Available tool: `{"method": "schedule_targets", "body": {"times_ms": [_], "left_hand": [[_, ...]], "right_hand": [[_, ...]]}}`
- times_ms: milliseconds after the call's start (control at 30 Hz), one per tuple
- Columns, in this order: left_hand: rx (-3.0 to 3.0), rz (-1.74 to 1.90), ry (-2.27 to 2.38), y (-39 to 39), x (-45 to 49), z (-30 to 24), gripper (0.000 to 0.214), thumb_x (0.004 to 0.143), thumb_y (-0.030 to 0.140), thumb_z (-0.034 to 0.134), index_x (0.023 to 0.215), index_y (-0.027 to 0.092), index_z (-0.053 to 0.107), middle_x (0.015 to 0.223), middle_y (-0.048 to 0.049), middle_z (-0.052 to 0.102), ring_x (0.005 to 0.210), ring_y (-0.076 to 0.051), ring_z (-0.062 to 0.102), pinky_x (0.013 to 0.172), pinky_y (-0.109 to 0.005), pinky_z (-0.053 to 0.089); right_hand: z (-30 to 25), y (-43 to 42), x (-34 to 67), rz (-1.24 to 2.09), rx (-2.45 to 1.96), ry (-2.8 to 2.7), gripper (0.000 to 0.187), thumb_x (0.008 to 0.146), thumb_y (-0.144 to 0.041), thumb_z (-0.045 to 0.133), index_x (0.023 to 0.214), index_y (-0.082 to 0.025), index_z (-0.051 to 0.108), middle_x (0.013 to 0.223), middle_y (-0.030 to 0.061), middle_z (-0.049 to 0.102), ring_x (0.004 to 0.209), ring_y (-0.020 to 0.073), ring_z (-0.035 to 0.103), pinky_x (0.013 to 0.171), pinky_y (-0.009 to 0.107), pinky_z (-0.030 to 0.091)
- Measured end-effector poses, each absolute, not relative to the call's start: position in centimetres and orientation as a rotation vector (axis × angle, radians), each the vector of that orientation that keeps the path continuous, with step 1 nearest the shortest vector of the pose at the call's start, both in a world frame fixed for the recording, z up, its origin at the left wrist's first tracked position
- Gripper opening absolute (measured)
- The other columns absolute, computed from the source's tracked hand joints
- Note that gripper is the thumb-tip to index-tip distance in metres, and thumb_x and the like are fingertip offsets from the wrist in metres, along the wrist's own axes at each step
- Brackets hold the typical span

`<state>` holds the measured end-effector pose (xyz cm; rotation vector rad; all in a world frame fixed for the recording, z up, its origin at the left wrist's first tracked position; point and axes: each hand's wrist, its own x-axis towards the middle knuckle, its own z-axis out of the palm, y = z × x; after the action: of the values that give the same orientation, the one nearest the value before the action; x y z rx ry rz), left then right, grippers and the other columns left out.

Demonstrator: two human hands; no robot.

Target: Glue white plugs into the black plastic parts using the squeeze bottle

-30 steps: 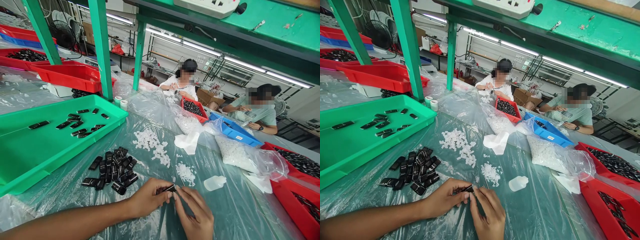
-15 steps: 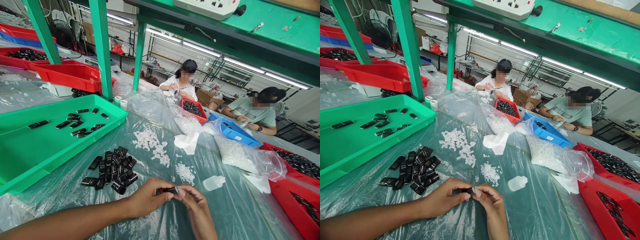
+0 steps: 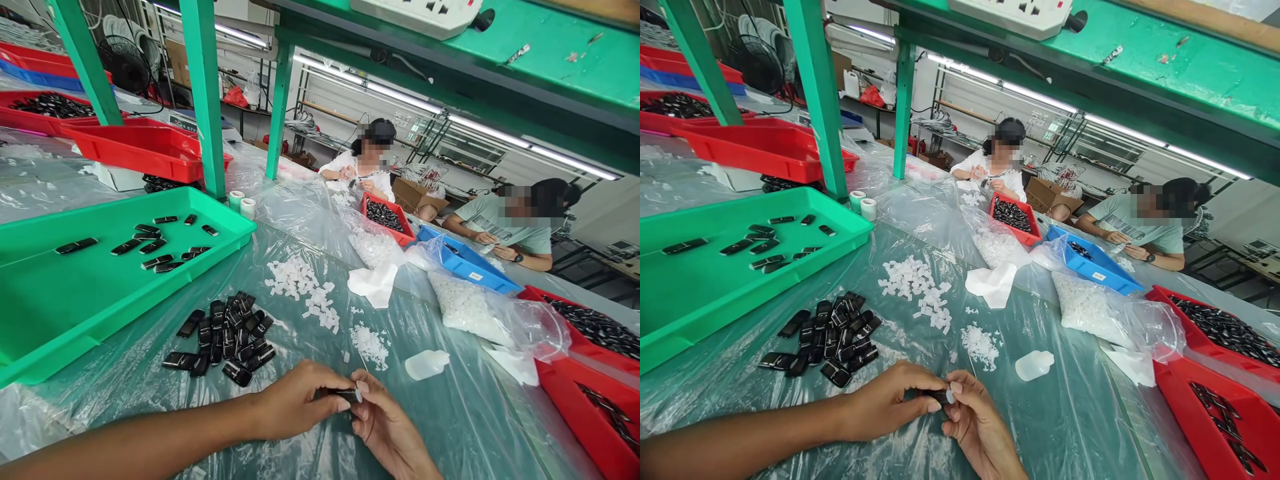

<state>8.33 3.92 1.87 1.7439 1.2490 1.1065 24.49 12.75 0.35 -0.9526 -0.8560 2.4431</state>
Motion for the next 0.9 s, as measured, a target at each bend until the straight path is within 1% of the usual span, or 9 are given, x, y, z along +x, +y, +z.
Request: {"method": "schedule_targets", "body": {"times_ms": [100, 167, 267, 333, 467, 567, 667, 800, 900], "left_hand": [[1.655, 1.131, 1.239, 3.9, 8.5, 1.9, 0.027, 0.09, 0.029, 0.045, 0.094, 0.014, 0.067, 0.071, -0.0028, 0.061, 0.059, -0.014, 0.048, 0.053, -0.02, 0.031], [1.596, 1.142, 1.226, 3.9, 8.5, 2.0, 0.028, 0.09, 0.03, 0.045, 0.092, 0.014, 0.068, 0.07, -0.0021, 0.06, 0.058, -0.013, 0.046, 0.052, -0.02, 0.03], [1.524, 1.162, 1.214, 3.9, 8.5, 2.1, 0.028, 0.09, 0.027, 0.043, 0.089, 0.014, 0.068, 0.068, -0.0008, 0.057, 0.057, -0.012, 0.043, 0.052, -0.02, 0.029], [1.499, 1.184, 1.222, 3.9, 8.5, 2.1, 0.026, 0.089, 0.025, 0.045, 0.086, 0.013, 0.068, 0.063, 0.0009, 0.052, 0.056, -0.011, 0.038, 0.052, -0.02, 0.027], [1.451, 1.21, 1.206, 4.0, 8.5, 1.9, 0.023, 0.087, 0.022, 0.047, 0.083, 0.013, 0.068, 0.059, 0.0031, 0.045, 0.054, -0.009, 0.032, 0.05, -0.02, 0.024], [1.395, 1.205, 1.18, 4.1, 8.6, 1.9, 0.025, 0.088, 0.023, 0.046, 0.088, 0.013, 0.069, 0.061, 0.0021, 0.048, 0.055, -0.009, 0.034, 0.051, -0.02, 0.025], [1.341, 1.21, 1.162, 4.1, 8.7, 2.0, 0.026, 0.088, 0.028, 0.047, 0.091, 0.013, 0.068, 0.065, 0.0001, 0.052, 0.057, -0.011, 0.039, 0.052, -0.019, 0.028], [1.302, 1.226, 1.13, 4.1, 8.8, 1.9, 0.026, 0.087, 0.031, 0.049, 0.096, 0.015, 0.068, 0.069, -0.0018, 0.057, 0.061, -0.013, 0.046, 0.056, -0.02, 0.034], [1.279, 1.234, 1.1, 4.1, 8.8, 1.7, 0.028, 0.087, 0.031, 0.05, 0.103, 0.017, 0.067, 0.072, -0.0029, 0.059, 0.064, -0.014, 0.048, 0.057, -0.02, 0.037]], "right_hand": [[0.1, 12.7, 24.2, 2.368, -0.965, -0.879, 0.02, 0.058, -0.025, 0.081, 0.074, -0.016, 0.071, 0.048, -0.0061, 0.049, 0.041, 0.0036, 0.042, 0.042, 0.019, 0.049], [0.1, 12.6, 24.1, 2.282, -0.968, -0.961, 0.02, 0.061, -0.027, 0.079, 0.075, -0.016, 0.071, 0.049, -0.0048, 0.051, 0.042, 0.0045, 0.043, 0.043, 0.021, 0.05], [0.2, 12.4, 24.1, 2.127, -0.962, -1.155, 0.022, 0.067, -0.032, 0.075, 0.08, -0.014, 0.072, 0.052, -0.0029, 0.053, 0.046, 0.0064, 0.045, 0.048, 0.025, 0.052], [0.3, 12.4, 24.2, 2.041, -0.959, -1.27, 0.025, 0.069, -0.035, 0.073, 0.083, -0.014, 0.072, 0.052, -0.0028, 0.052, 0.048, 0.0071, 0.045, 0.051, 0.026, 0.052], [0.3, 12.5, 24.3, 1.943, -0.978, -1.377, 0.026, 0.07, -0.037, 0.072, 0.082, -0.015, 0.073, 0.054, -0.0023, 0.052, 0.05, 0.008, 0.045, 0.052, 0.025, 0.051], [0.4, 12.5, 24.2, 1.856, -0.959, -1.453, 0.023, 0.07, -0.037, 0.071, 0.078, -0.016, 0.074, 0.061, 0.0, 0.057, 0.054, 0.01, 0.049, 0.054, 0.026, 0.051], [0.6, 12.1, 24.1, 1.652, -0.909, -1.569, 0.017, 0.07, -0.034, 0.071, 0.075, -0.018, 0.074, 0.068, 0.0025, 0.063, 0.058, 0.0132, 0.055, 0.056, 0.026, 0.05], [0.9, 11.3, 24.0, 1.347, -0.884, -1.622, 0.009, 0.07, -0.027, 0.07, 0.073, -0.02, 0.073, 0.067, 0.0026, 0.066, 0.061, 0.0153, 0.058, 0.058, 0.025, 0.048], [1.1, 11.0, 24.0, 1.163, -0.874, -1.686, 0.007, 0.072, -0.024, 0.068, 0.075, -0.021, 0.073, 0.07, 0.0032, 0.067, 0.062, 0.0165, 0.06, 0.058, 0.025, 0.048]]}}
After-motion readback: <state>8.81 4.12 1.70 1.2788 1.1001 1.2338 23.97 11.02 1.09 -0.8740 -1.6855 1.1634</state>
